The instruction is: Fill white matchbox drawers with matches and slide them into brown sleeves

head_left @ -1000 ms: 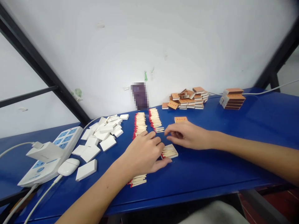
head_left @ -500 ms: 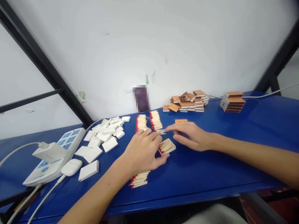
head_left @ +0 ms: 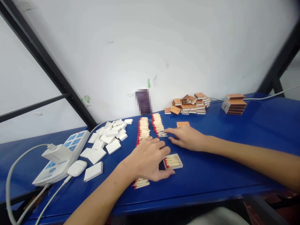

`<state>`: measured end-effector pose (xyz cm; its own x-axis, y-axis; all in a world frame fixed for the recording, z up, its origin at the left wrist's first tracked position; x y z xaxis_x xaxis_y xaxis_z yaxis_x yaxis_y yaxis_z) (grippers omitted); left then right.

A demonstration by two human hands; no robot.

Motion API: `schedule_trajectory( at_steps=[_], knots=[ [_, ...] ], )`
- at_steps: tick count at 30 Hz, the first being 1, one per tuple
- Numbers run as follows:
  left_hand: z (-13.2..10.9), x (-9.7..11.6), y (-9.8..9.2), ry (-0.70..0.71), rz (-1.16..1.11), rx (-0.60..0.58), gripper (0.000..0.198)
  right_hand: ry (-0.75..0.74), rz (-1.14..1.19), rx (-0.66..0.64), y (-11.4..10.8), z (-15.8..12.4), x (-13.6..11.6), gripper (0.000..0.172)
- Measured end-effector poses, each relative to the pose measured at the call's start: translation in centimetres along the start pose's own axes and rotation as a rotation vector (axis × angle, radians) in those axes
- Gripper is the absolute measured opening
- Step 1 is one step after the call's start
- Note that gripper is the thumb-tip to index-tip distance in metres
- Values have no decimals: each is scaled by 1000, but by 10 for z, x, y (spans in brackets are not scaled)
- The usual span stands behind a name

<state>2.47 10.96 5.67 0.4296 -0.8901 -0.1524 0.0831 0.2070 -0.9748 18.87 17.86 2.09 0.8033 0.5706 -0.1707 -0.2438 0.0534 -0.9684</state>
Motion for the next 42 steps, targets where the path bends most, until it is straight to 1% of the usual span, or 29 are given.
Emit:
schedule_trajectory(
  at_steps=[2, 3, 6, 8, 9, 13, 16, 19, 22, 25, 28, 31, 34, 37, 42],
  knots=[
    [0, -3, -2, -8, -7, 33, 48, -26, -6, -4, 1, 2, -2, 37],
    [0, -5, -5, -12, -6, 69, 47, -37, -12, -4, 1, 2, -2, 36],
    [-4, -18, -14, -33, 52, 236, 32, -73, -32, -2, 2, 2, -3, 36],
    [-8, -30, -19, -51, 101, 342, 38, -92, -32, 2, 3, 1, -3, 36],
    [-11, -36, -20, -52, 100, 377, 41, -99, -30, 5, 3, 0, -3, 36],
    [-18, -52, -16, -63, 41, 442, 40, -123, -15, 14, 2, -2, -5, 34],
    [-17, -50, -13, -68, 35, 444, 34, -145, 35, 30, 0, -2, -6, 35],
    [-12, -38, -15, -48, 85, 429, 31, -157, 153, 7, 0, -1, -5, 34],
    [-6, -27, -15, -3, 129, 395, 30, -142, 287, -25, 0, 1, -3, 31],
    [-3, -22, -12, 17, 133, 355, 30, -105, 341, -25, 1, 2, 0, 26],
    [-2, -21, -7, 28, 106, 305, 30, -59, 325, -44, 1, 2, 1, 20],
    [-1, -18, -6, 41, 76, 292, 29, -45, 298, -71, 0, -1, 0, 16],
    [-1, -18, -7, 21, 65, 297, 30, -68, 259, -66, -2, -4, -2, 16],
    [-2, -22, -7, -5, 62, 276, 34, -88, 198, -40, -4, -7, -6, 18],
    [-5, -31, -8, -36, 17, 262, 39, -74, 190, -45, -4, -8, -8, 18]
  ],
)
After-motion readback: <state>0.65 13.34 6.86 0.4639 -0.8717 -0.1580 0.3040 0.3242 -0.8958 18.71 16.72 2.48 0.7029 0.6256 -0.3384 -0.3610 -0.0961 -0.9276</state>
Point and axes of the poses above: each hand's wrist, its own z-axis towards the middle knuckle, its own y-axis out of the palm, x = y × z, the point moved 4 cm from there along z, towards the middle knuckle, and after that the axes turned 5 degrees about y, right-handed, at the moved point
